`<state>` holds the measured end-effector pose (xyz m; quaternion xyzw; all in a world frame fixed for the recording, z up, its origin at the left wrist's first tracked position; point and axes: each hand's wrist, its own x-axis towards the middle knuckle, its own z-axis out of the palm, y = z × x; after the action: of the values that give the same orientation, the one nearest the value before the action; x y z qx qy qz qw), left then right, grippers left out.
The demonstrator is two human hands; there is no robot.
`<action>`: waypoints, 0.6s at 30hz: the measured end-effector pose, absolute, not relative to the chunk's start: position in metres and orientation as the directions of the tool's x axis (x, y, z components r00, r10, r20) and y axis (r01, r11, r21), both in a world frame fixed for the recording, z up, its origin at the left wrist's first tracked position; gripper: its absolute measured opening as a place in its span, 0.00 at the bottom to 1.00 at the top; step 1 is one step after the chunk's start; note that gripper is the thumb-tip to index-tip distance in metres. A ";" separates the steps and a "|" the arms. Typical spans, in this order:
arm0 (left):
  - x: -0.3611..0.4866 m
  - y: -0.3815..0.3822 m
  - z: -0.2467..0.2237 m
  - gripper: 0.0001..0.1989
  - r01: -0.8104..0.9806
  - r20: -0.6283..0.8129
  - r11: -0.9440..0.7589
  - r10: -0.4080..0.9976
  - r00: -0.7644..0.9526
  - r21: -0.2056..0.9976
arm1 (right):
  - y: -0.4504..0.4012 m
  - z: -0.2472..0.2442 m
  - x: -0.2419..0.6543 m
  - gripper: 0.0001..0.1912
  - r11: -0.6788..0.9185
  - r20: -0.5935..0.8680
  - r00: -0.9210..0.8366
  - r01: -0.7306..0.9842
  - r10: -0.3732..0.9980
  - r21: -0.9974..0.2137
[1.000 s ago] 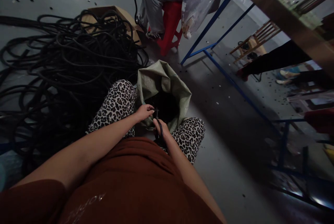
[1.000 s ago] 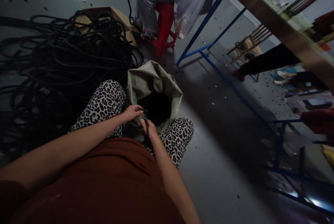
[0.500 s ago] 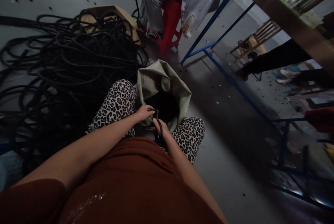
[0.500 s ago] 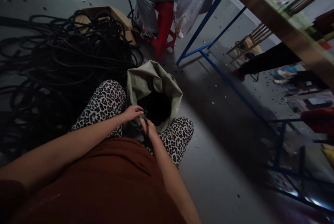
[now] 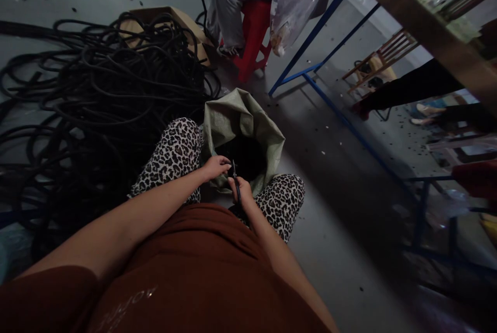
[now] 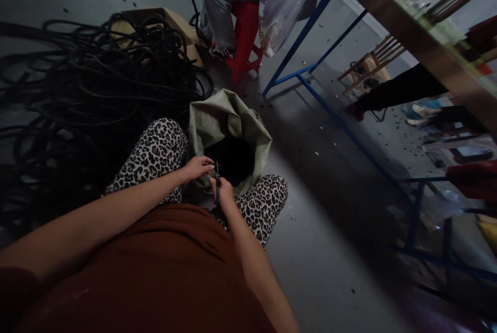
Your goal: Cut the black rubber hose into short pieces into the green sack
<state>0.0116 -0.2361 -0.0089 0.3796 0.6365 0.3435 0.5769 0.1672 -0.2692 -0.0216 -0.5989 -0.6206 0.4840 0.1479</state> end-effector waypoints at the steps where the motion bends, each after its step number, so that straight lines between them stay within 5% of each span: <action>1: 0.012 -0.236 -0.009 0.08 0.081 -0.473 0.475 0.880 -0.047 0.876 | -0.269 -0.023 0.168 0.22 -0.166 -0.377 -0.239 0.608 0.895 -0.777; 10: 0.012 -0.236 -0.006 0.07 0.051 -0.498 0.501 0.865 -0.059 0.864 | -0.268 -0.014 0.170 0.21 -0.094 -0.309 -0.238 0.633 0.921 -0.768; 18: 0.010 -0.233 -0.006 0.17 -0.063 -0.525 0.523 0.850 -0.035 0.850 | -0.263 -0.003 0.169 0.21 -0.555 -0.599 0.028 0.414 0.800 -0.722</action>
<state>0.0095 -0.2334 -0.0056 0.3191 0.6170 0.3697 0.6171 0.1689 -0.2631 -0.0030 -0.6944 -0.4371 0.5432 0.1780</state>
